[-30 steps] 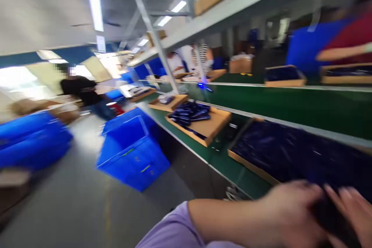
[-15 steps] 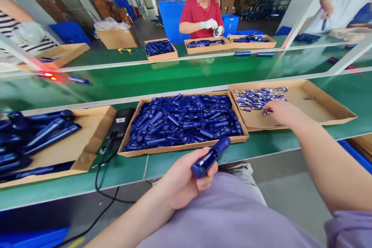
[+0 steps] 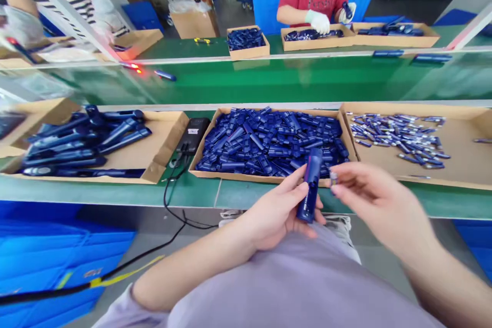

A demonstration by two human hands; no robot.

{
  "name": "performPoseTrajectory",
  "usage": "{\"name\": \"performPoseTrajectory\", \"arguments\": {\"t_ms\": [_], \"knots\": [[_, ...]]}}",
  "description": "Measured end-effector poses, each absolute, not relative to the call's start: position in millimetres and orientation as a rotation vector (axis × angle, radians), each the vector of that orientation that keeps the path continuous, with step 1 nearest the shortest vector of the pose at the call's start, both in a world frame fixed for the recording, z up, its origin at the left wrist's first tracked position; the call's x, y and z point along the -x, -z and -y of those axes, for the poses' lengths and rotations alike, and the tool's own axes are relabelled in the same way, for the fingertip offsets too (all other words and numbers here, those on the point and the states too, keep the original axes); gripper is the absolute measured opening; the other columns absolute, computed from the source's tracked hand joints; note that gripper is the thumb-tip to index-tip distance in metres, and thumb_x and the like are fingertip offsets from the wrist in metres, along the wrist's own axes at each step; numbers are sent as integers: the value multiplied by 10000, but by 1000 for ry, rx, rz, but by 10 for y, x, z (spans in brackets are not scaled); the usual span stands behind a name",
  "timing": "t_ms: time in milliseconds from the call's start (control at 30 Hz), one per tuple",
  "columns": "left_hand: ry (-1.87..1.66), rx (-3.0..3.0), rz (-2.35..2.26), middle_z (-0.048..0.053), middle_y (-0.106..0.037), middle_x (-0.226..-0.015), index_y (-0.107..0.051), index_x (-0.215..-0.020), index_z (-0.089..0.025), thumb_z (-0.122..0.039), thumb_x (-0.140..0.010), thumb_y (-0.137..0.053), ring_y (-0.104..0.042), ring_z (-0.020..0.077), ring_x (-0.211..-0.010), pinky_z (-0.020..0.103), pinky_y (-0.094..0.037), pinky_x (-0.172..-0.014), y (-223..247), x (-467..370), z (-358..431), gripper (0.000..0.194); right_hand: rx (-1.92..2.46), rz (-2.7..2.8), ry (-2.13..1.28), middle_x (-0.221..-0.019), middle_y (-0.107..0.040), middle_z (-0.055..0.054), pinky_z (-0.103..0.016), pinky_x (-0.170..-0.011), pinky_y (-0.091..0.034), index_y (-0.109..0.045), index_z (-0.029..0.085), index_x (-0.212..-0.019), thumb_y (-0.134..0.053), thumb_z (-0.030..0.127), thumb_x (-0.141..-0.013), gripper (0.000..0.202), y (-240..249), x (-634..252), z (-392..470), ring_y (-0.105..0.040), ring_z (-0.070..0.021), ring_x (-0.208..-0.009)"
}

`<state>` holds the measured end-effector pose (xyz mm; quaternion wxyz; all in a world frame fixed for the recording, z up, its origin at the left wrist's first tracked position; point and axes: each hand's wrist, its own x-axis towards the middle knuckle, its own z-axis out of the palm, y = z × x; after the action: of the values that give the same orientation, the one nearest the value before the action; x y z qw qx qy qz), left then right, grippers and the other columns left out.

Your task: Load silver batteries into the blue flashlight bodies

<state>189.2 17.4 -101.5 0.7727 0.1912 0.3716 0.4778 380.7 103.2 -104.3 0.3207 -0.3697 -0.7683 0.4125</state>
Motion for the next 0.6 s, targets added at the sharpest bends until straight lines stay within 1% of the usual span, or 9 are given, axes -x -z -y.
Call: {"name": "performPoseTrajectory", "arguments": {"t_ms": [33,100,200,233,300,400,433,533,600], "knots": [[-1051,-410,-802,60,-615,-949,-288,-1505,-353,-298,-976,-458,-667,167,-788,255,-578,-566,1010,-1899,-180,558,973,1978,-1122,-934,-675,-38,-269,-692,-561,-627,239,-1067,-650,360,-888,217,1049,-3695,-890,-663,-152,-790],[-1080,-395,-810,65,-623,-982,-272,-1512,-348,-270,-975,-463,-669,160,-808,269,-596,-603,1002,-1912,-182,575,1010,1930,-1155,-799,-658,-8,-239,-586,-531,-620,210,-1006,-659,349,-878,193,1077,-3535,-737,-638,-134,-661],[-1105,-370,-846,79,-619,-1069,-267,-1516,-341,-259,-961,-499,-661,152,-811,277,-602,-604,1014,-1919,-175,607,1056,2013,-1008,-719,-635,19,-227,-491,-456,-640,209,-938,-663,315,-874,126,1126,-3465,-706,-564,-110,-545],[-1110,-364,-860,85,-612,-1107,-279,-1512,-340,-258,-953,-516,-658,152,-815,277,-602,-597,1023,-1918,-176,612,1033,2058,-925,-754,-649,17,-228,-505,-453,-645,213,-927,-660,292,-878,93,1141,-3468,-714,-565,-109,-565],[-1128,-356,-890,85,-596,-1150,-312,-1498,-342,-255,-936,-547,-650,150,-813,286,-601,-590,1033,-1911,-184,616,929,2116,-737,-876,-677,0,-239,-606,-486,-642,212,-927,-638,236,-896,40,1163,-3479,-733,-604,-121,-689],[-1154,-373,-935,67,-604,-1100,-372,-1467,-342,-256,-907,-593,-638,153,-784,288,-585,-569,1001,-1902,-201,609,781,2163,-449,-985,-663,-51,-296,-804,-506,-630,186,-951,-586,194,-928,50,1164,-3470,-747,-615,-167,-921],[-1150,-386,-958,64,-611,-1063,-409,-1446,-325,-262,-893,-612,-631,158,-777,282,-573,-556,985,-1897,-202,592,760,2184,-355,-989,-653,-66,-315,-830,-501,-635,180,-953,-563,198,-940,75,1155,-3460,-750,-603,-179,-950],[-1090,-398,-1055,70,-622,-967,-558,-1311,-239,-301,-827,-691,-598,179,-778,258,-521,-521,1002,-1842,-203,506,719,2235,-144,-968,-639,-82,-329,-784,-503,-658,166,-923,-493,268,-973,200,1136,-3416,-786,-579,-184,-900],[-1058,-369,-1090,61,-643,-961,-617,-1213,-247,-348,-777,-743,-585,174,-769,249,-499,-535,1109,-1776,-250,465,650,2267,-19,-971,-648,-67,-321,-742,-505,-660,166,-856,-457,329,-981,289,1149,-3387,-845,-575,-169,-849]]}}
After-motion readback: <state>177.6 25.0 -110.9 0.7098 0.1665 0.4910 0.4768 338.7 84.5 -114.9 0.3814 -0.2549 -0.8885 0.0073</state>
